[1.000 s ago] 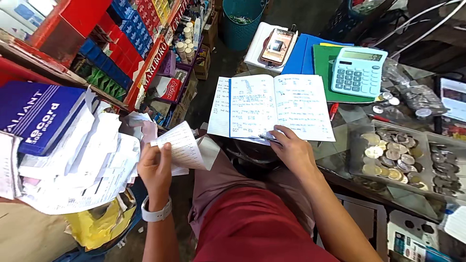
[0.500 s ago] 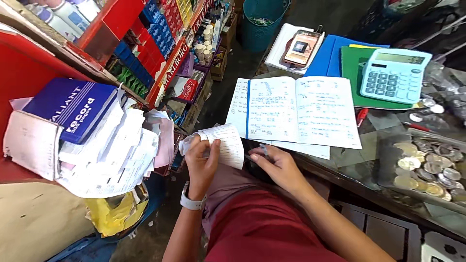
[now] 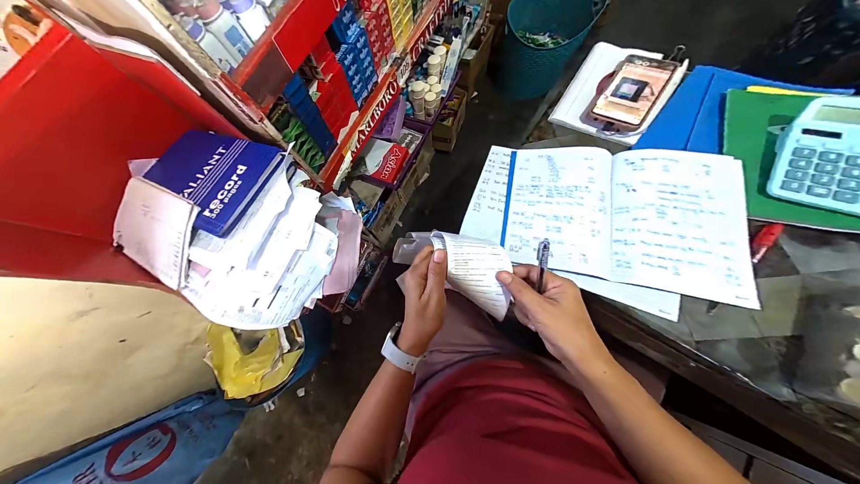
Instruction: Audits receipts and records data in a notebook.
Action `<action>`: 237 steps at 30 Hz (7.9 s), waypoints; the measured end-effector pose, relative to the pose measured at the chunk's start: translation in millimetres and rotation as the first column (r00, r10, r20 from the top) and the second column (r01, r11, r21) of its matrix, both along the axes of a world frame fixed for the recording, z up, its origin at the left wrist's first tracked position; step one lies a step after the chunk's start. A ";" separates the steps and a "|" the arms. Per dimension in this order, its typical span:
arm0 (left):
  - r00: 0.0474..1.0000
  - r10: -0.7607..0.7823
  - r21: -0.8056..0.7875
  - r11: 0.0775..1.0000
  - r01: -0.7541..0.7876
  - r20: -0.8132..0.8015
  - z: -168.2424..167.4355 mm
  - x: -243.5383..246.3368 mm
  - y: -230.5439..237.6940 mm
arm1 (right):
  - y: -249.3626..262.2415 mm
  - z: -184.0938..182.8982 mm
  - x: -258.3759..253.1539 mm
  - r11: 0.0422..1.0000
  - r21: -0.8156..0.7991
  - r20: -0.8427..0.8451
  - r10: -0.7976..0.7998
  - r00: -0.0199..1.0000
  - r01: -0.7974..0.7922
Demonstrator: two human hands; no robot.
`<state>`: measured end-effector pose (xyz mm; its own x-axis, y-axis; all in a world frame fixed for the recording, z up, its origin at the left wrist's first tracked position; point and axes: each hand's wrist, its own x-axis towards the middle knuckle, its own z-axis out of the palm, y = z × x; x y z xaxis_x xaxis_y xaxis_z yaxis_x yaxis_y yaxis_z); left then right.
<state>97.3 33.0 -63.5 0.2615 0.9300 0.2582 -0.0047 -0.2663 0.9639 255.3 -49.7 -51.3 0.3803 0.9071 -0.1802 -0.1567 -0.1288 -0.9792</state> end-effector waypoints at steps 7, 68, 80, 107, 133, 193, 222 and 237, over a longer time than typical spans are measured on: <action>1.000 0.004 -0.018 1.000 -0.004 0.027 -2.4 0.2 1.0 | 0.3 -1.3 0.6 1.000 -0.019 -0.007 0.012 1.000 -0.012; 0.998 0.055 -0.040 0.998 -0.055 0.007 -9.3 -5.6 5.1 | -4.4 -3.5 -6.7 0.998 -0.058 -0.086 0.031 0.996 -0.036; 0.999 -0.037 0.023 0.999 0.037 -0.014 -12.0 -10.5 -1.4 | 1.3 -0.3 -8.2 0.999 -0.032 -0.005 0.012 1.000 -0.012; 0.991 0.134 -0.002 0.991 -0.134 -0.009 -0.5 -39.5 25.0 | -40.6 -1.6 234.6 0.715 -0.413 0.694 -0.153 0.703 0.564; 0.992 0.123 -0.014 0.992 -0.123 -0.001 -7.6 -41.1 22.3 | -64.8 -9.7 230.9 0.809 0.002 0.589 -0.476 0.653 0.588; 0.989 0.142 0.012 0.990 -0.141 -0.040 -4.7 -44.1 22.1 | 74.5 9.5 42.3 0.822 -0.534 0.820 0.445 0.361 0.199; 0.990 0.135 -0.019 0.991 -0.136 -0.025 -7.8 -41.7 20.1 | 45.5 -17.8 17.9 0.853 -0.480 0.861 0.412 0.298 0.207; 0.990 0.138 -0.018 0.990 -0.139 -0.043 -8.6 -42.6 19.9 | 40.1 -26.3 9.1 0.869 -0.437 0.894 0.391 0.219 0.231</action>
<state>54.7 52.9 -72.1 0.1402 0.9630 0.2303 0.0712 -0.2418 0.9677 264.5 -9.6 -77.6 0.4636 0.8829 -0.0748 0.8641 -0.4692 -0.1820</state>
